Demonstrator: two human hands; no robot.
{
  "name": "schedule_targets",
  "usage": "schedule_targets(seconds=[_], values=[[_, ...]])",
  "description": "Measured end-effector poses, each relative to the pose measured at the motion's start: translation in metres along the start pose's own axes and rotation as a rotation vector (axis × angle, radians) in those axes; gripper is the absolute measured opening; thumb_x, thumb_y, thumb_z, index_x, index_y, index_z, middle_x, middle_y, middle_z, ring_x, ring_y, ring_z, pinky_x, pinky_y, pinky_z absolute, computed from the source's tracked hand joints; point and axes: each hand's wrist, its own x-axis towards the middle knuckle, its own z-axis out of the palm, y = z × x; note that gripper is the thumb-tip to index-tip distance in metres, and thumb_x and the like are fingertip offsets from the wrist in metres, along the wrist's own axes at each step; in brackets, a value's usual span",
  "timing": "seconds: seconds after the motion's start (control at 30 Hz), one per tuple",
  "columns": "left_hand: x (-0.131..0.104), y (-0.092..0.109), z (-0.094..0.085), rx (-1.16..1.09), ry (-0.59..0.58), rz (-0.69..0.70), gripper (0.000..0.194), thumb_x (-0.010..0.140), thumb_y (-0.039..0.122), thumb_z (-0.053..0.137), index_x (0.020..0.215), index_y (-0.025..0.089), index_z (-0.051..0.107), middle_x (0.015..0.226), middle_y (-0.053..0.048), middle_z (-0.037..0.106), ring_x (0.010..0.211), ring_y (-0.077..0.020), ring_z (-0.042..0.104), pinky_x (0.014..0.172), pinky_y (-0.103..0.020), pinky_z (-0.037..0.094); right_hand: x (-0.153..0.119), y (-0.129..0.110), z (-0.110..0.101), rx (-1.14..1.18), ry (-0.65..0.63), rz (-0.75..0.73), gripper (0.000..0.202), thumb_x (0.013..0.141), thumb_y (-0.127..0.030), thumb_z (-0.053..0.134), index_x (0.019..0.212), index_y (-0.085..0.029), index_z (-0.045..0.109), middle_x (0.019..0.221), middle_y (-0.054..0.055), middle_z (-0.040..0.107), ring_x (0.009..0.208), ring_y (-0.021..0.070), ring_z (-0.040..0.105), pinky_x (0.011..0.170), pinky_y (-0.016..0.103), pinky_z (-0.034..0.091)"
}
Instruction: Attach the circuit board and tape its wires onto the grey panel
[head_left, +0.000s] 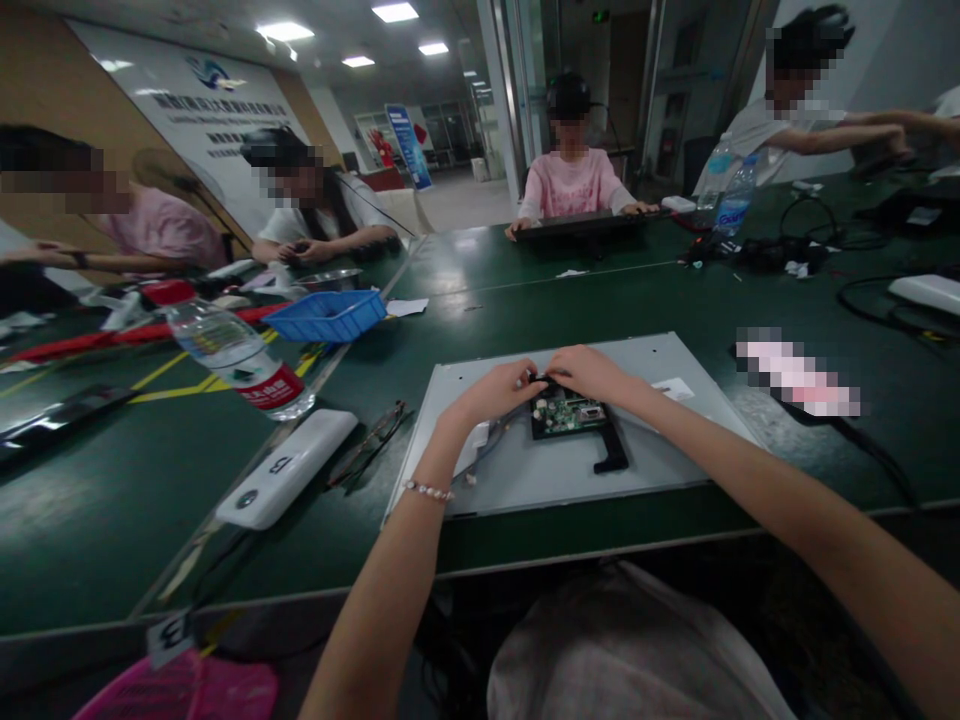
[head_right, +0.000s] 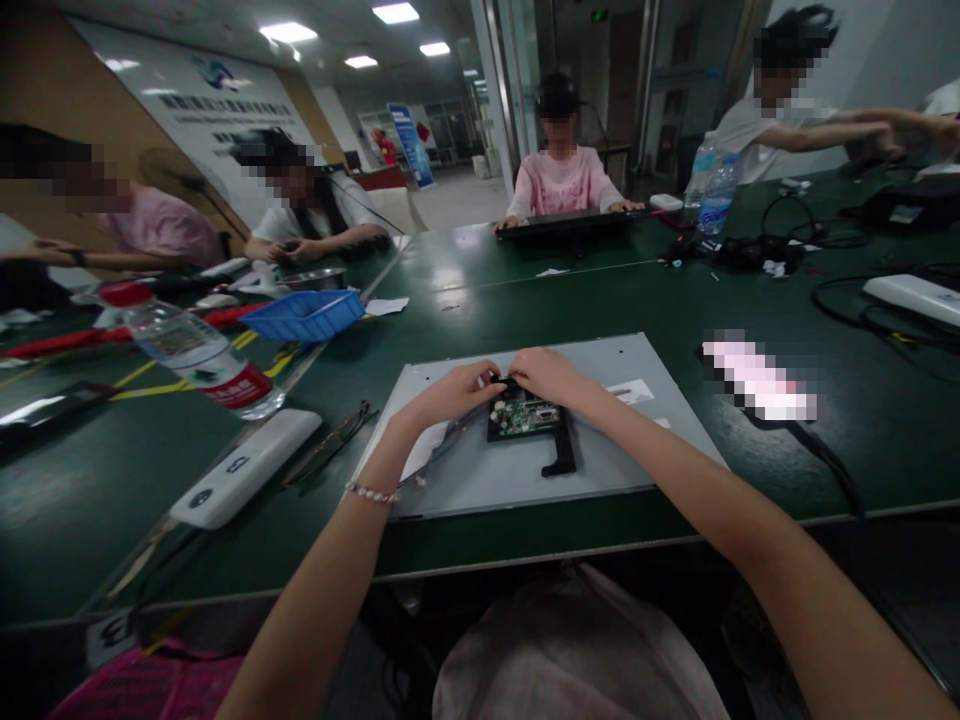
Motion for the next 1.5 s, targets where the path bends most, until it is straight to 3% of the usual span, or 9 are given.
schedule_targets(seconds=[0.37, 0.73, 0.83, 0.97, 1.07, 1.17, 1.33, 1.5], values=[[0.0, 0.001, 0.001, 0.013, 0.007, 0.026, 0.034, 0.09, 0.046, 0.043, 0.105, 0.019, 0.057, 0.081, -0.002, 0.064, 0.071, -0.0177, 0.059, 0.064, -0.026, 0.04, -0.002, -0.003, 0.001, -0.048, 0.026, -0.037, 0.023, 0.089, -0.015, 0.049, 0.095, -0.016, 0.071, 0.098, 0.009, 0.068, 0.089, 0.0183, 0.06, 0.078, 0.028, 0.04], [-0.001, 0.003, -0.002, 0.053, -0.029, -0.035, 0.048, 0.089, 0.042, 0.044, 0.129, 0.016, 0.044, 0.086, -0.005, 0.067, 0.074, -0.0195, 0.063, 0.065, -0.027, 0.043, -0.003, 0.0, -0.002, 0.079, -0.019, -0.05, 0.022, 0.088, -0.018, 0.05, 0.098, -0.014, 0.069, 0.102, 0.011, 0.067, 0.097, 0.02, 0.06, 0.084, 0.029, 0.043], [-0.003, 0.003, -0.006, 0.13, 0.027, -0.084, 0.046, 0.091, 0.039, 0.041, 0.131, 0.016, 0.041, 0.089, -0.006, 0.068, 0.08, -0.0208, 0.063, 0.069, -0.027, 0.044, -0.004, 0.0, -0.012, 0.092, -0.023, -0.011, 0.025, 0.089, -0.022, 0.049, 0.103, -0.015, 0.068, 0.106, 0.01, 0.068, 0.1, 0.0209, 0.06, 0.086, 0.029, 0.043], [-0.005, 0.003, -0.008, 0.278, 0.113, -0.13, 0.037, 0.093, 0.033, 0.037, 0.125, 0.017, 0.047, 0.093, -0.008, 0.066, 0.084, -0.0228, 0.063, 0.072, -0.03, 0.045, -0.01, 0.006, -0.042, 0.097, 0.017, 0.061, 0.028, 0.088, -0.021, 0.048, 0.107, -0.015, 0.068, 0.11, 0.009, 0.067, 0.102, 0.0216, 0.06, 0.09, 0.03, 0.042], [-0.005, 0.005, -0.008, 0.318, 0.167, -0.076, 0.034, 0.093, 0.029, 0.036, 0.12, 0.016, 0.052, 0.101, -0.01, 0.063, 0.091, -0.0224, 0.061, 0.079, -0.031, 0.045, -0.026, 0.016, -0.064, 0.128, -0.031, 0.128, 0.027, 0.087, -0.021, 0.05, 0.103, -0.016, 0.071, 0.106, 0.008, 0.069, 0.098, 0.0224, 0.061, 0.089, 0.032, 0.044], [-0.004, 0.01, -0.008, 0.291, 0.18, 0.011, 0.032, 0.093, 0.025, 0.036, 0.116, 0.017, 0.056, 0.108, -0.009, 0.061, 0.099, -0.0215, 0.058, 0.088, -0.033, 0.043, -0.051, 0.032, -0.073, 0.18, -0.117, 0.271, 0.027, 0.085, -0.023, 0.053, 0.104, -0.017, 0.071, 0.107, 0.008, 0.069, 0.098, 0.0231, 0.062, 0.089, 0.034, 0.045], [-0.001, 0.02, -0.005, 0.221, 0.167, 0.171, 0.028, 0.092, 0.02, 0.039, 0.113, 0.016, 0.058, 0.114, -0.009, 0.06, 0.108, -0.022, 0.054, 0.096, -0.038, 0.04, -0.086, 0.062, -0.064, 0.304, -0.225, 0.455, 0.033, 0.081, -0.027, 0.058, 0.11, -0.016, 0.067, 0.11, 0.01, 0.067, 0.096, 0.0216, 0.063, 0.085, 0.032, 0.049], [0.0, 0.039, 0.001, 0.133, 0.087, 0.306, 0.027, 0.092, 0.023, 0.043, 0.114, 0.016, 0.057, 0.114, -0.008, 0.06, 0.108, -0.0198, 0.053, 0.097, -0.036, 0.04, -0.091, 0.068, -0.058, 0.323, -0.318, 0.445, 0.035, 0.073, -0.029, 0.065, 0.106, -0.018, 0.067, 0.103, 0.008, 0.068, 0.088, 0.0199, 0.064, 0.077, 0.03, 0.05]])
